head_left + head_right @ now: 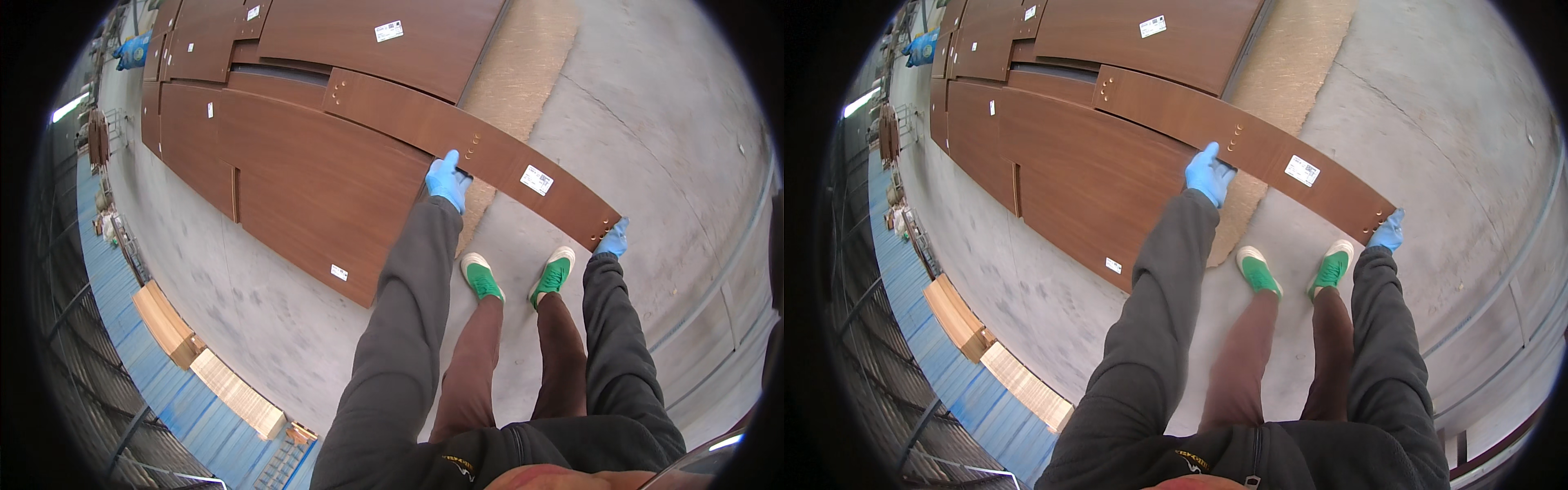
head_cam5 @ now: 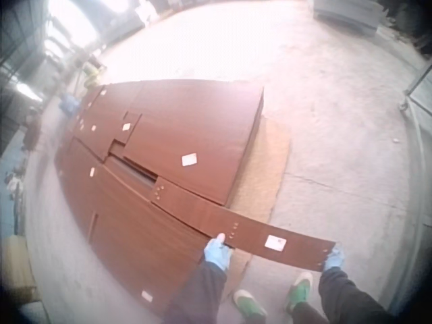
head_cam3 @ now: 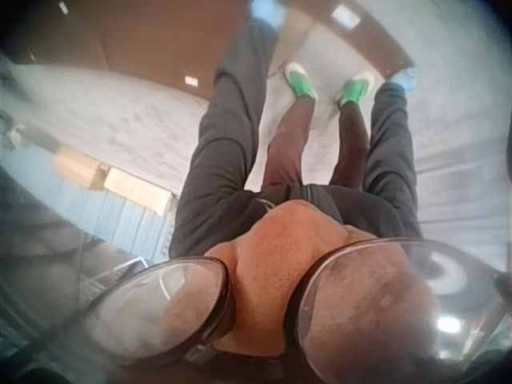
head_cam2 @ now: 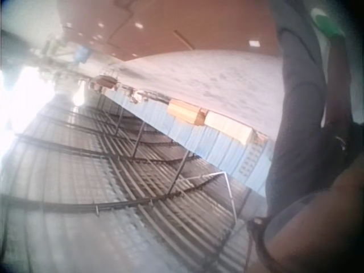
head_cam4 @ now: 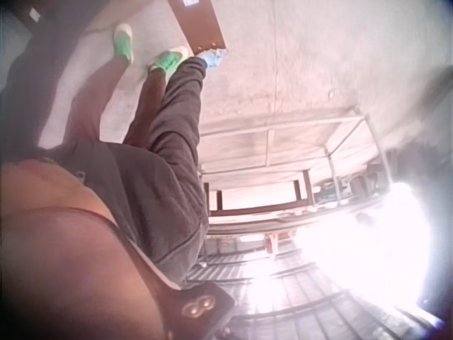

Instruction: The person wipes a long brown wood panel with a cloth, then applies a brown substance from a tube to the edge. They move the panel to a stack on the floor, then wipe a large brown panel on a workbench with a cloth and liquid from a bottle. Finally, they apply the brown substance to a small spot on the large panel.

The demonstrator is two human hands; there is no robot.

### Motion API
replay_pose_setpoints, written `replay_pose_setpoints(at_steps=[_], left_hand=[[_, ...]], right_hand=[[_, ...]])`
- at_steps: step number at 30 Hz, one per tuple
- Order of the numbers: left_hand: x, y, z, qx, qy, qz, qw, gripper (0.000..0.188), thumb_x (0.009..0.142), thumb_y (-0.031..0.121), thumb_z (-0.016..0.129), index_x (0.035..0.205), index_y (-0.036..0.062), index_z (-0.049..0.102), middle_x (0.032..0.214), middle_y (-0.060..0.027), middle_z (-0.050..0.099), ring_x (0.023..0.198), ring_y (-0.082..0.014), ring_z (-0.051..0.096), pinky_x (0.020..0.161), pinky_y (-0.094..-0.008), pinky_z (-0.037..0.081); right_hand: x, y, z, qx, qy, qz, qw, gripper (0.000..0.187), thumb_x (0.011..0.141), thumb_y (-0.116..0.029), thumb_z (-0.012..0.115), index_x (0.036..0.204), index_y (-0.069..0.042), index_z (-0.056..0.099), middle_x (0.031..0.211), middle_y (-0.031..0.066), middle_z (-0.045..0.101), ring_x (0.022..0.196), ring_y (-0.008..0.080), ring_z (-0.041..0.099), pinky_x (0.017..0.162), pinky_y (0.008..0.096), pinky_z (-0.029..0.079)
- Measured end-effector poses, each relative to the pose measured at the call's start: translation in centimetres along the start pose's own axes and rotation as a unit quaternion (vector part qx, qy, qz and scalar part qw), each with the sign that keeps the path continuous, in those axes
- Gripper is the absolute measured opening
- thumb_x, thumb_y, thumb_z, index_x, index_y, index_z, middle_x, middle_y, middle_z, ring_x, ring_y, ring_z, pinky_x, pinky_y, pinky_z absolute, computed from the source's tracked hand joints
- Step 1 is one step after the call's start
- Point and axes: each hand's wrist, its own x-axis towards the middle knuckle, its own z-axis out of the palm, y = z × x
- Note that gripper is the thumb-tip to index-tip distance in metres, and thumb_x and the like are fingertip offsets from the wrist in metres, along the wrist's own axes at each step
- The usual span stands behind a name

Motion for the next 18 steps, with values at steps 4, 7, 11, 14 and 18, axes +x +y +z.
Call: replay_pose_setpoints(at_steps=[4,7,11,14,18], left_hand=[[-0.8,1.3,-3.1,0.223,0.074,0.214,0.948,0.056,0.101,0.027,0.068,0.147,0.0006,0.051,0.136,-0.0166,0.066,0.120,-0.0327,0.065,0.111,-0.0481,0.045],[-1.0,4.3,-7.6,0.485,0.270,0.365,0.747,0.084,0.088,0.043,0.078,0.151,-0.0022,0.046,0.152,-0.0243,0.049,0.141,-0.0415,0.046,0.117,-0.0539,0.038],[-0.7,6.0,-11.4,0.617,0.315,0.131,0.709,0.133,0.077,0.077,0.073,0.166,0.0007,0.011,0.173,-0.0285,0.005,0.161,-0.0462,0.003,0.129,-0.0564,0.009],[0.1,6.2,-12.3,0.636,0.281,0.071,0.716,0.147,0.074,0.087,0.068,0.167,0.0029,-0.008,0.173,-0.0310,-0.010,0.160,-0.0496,-0.011,0.130,-0.0573,0.000],[0.9,5.6,-12.5,0.634,0.273,0.066,0.721,0.149,0.072,0.089,0.068,0.167,0.0035,-0.009,0.173,-0.0303,-0.012,0.159,-0.0506,-0.014,0.129,-0.0595,-0.002]], right_hand=[[1.4,1.3,1.0,-0.039,-0.026,-0.020,0.999,0.064,0.106,-0.061,0.053,0.101,-0.002,0.075,0.082,0.0030,0.069,0.071,0.0143,0.062,0.062,0.0315,0.050],[2.0,2.1,1.6,-0.070,-0.029,-0.050,0.996,0.063,0.107,-0.060,0.052,0.110,-0.001,0.074,0.092,0.0041,0.071,0.079,0.0145,0.064,0.069,0.0320,0.052],[0.9,2.3,3.1,-0.020,-0.091,-0.027,0.995,0.063,0.108,-0.057,0.051,0.121,0.001,0.073,0.103,0.0059,0.073,0.088,0.0151,0.065,0.078,0.0317,0.054],[-1.5,1.7,5.4,0.024,-0.140,-0.029,0.989,0.062,0.109,-0.054,0.051,0.129,0.001,0.070,0.108,0.0071,0.073,0.092,0.0154,0.066,0.082,0.0314,0.054],[-5.6,0.1,10.4,-0.049,-0.159,-0.073,0.983,0.052,0.107,-0.046,0.060,0.123,0.002,0.071,0.106,0.0081,0.074,0.092,0.0157,0.066,0.081,0.0327,0.054]])
